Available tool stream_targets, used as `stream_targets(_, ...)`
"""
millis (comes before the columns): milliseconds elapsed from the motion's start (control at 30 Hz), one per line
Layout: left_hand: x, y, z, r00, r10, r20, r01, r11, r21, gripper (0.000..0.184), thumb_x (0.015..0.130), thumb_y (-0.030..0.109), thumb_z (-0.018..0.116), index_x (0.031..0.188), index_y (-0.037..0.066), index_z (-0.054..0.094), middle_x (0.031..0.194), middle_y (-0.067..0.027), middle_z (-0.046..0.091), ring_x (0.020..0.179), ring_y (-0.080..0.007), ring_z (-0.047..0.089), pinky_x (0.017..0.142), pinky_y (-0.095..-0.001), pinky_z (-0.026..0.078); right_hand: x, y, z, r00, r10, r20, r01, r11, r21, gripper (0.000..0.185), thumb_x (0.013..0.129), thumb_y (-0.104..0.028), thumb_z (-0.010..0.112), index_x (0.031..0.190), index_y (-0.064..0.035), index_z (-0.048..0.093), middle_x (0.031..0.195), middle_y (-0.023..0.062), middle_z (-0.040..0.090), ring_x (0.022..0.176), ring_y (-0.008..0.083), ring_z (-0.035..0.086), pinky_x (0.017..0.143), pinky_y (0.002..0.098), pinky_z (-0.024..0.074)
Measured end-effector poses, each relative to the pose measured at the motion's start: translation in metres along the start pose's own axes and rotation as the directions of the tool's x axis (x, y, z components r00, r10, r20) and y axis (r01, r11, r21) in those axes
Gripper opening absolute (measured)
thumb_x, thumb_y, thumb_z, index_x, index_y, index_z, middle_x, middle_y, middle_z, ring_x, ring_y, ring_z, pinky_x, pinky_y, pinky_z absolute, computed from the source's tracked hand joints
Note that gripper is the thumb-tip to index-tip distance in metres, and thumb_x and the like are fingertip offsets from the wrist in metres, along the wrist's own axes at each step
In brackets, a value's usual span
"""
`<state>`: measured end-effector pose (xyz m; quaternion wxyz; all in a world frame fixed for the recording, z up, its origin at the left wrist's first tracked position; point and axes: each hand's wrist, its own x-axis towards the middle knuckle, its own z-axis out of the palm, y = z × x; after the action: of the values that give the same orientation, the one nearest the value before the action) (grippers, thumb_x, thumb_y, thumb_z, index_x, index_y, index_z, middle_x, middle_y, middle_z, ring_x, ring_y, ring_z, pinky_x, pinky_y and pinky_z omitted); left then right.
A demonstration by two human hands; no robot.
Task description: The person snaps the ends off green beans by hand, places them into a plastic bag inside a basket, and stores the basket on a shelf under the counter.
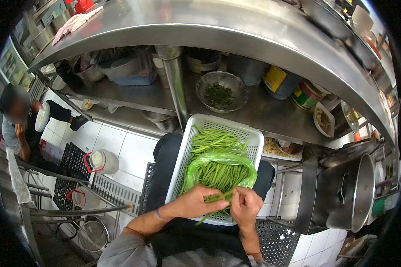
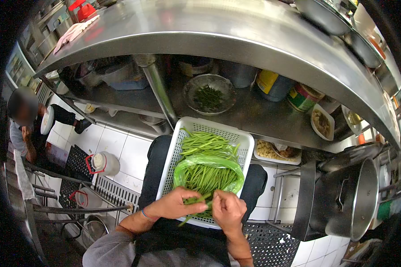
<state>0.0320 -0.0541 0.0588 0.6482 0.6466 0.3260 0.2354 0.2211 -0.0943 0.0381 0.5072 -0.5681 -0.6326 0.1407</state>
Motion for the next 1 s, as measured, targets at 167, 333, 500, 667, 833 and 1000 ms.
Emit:
stream_targets(167,0.002,0.003,0.009,0.985,0.001,-0.171,-0.015,0.997,-0.082,0.022,0.094,0.022,0.068,0.095,0.0,0.07,0.079,-0.001,0.069,0.075,-0.0093,0.061,0.069,-0.0289,0.05,-0.002,0.024,-0.002,0.857,0.434,0.279,-0.389,0.188,0.902,0.017,0.088,-0.012,0.064,0.082,0.002,0.058,0.064,0.0051,0.052,0.049,0.0091,0.04,0.041,0.0254,0.0317)
stream_targets(333,0.001,0.011,-0.001,0.947,-0.174,-0.268,0.088,0.948,-0.306,0.024,0.096,0.019,0.066,0.104,-0.003,0.069,0.091,-0.0039,0.071,0.085,-0.0058,0.06,0.078,-0.0222,0.05,-0.001,0.029,-0.003,0.83,0.199,0.521,-0.529,-0.013,0.848,0.03,0.093,-0.024,0.054,0.083,0.0046,0.055,0.069,0.0079,0.047,0.049,0.0089,0.032,0.041,0.0251,0.0271)
stream_targets(500,0.001,0.004,0.0,0.923,-0.157,-0.35,0.018,0.929,-0.37,0.024,0.096,0.021,0.066,0.102,-0.003,0.069,0.088,-0.002,0.069,0.082,-0.0061,0.058,0.075,-0.0226,0.049,-0.012,0.006,0.005,0.677,0.282,0.68,-0.734,0.192,0.651,0.027,0.1,-0.017,0.052,0.106,0.0057,0.065,0.068,-0.0023,0.047,0.055,0.006,0.038,0.05,0.0239,0.0344)
stream_targets(667,0.002,-0.002,-0.001,0.866,-0.186,-0.465,-0.027,0.909,-0.415,0.023,0.096,0.021,0.066,0.101,-0.002,0.069,0.087,-0.0002,0.067,0.081,-0.0056,0.056,0.073,-0.0224,0.048,-0.012,0.007,0.001,0.644,0.227,0.731,-0.69,0.584,0.427,0.018,0.1,-0.012,0.056,0.103,0.0022,0.067,0.076,-0.0023,0.058,0.068,0.0048,0.049,0.06,0.022,0.0407)
stream_targets(833,0.001,-0.001,-0.001,0.903,-0.086,-0.421,-0.016,0.972,-0.233,0.021,0.095,0.018,0.067,0.103,-0.002,0.069,0.088,0.0001,0.067,0.081,-0.0049,0.056,0.071,-0.022,0.048,-0.017,0.008,0.001,0.648,0.284,0.707,-0.728,0.506,0.463,0.017,0.1,-0.014,0.057,0.097,0.0012,0.065,0.074,-0.0039,0.056,0.067,0.0034,0.047,0.059,0.0211,0.0387)
stream_targets(1000,0.005,-0.005,0.006,0.946,0.012,-0.325,-0.085,0.973,-0.212,0.02,0.094,0.016,0.068,0.102,-0.003,0.069,0.084,-0.0005,0.068,0.077,-0.0044,0.057,0.068,-0.022,0.049,-0.02,0.01,0.003,0.587,0.292,0.755,-0.801,0.345,0.489,0.017,0.101,-0.015,0.055,0.101,0.0003,0.063,0.073,-0.0057,0.052,0.064,0.0003,0.04,0.056,0.0182,0.032)
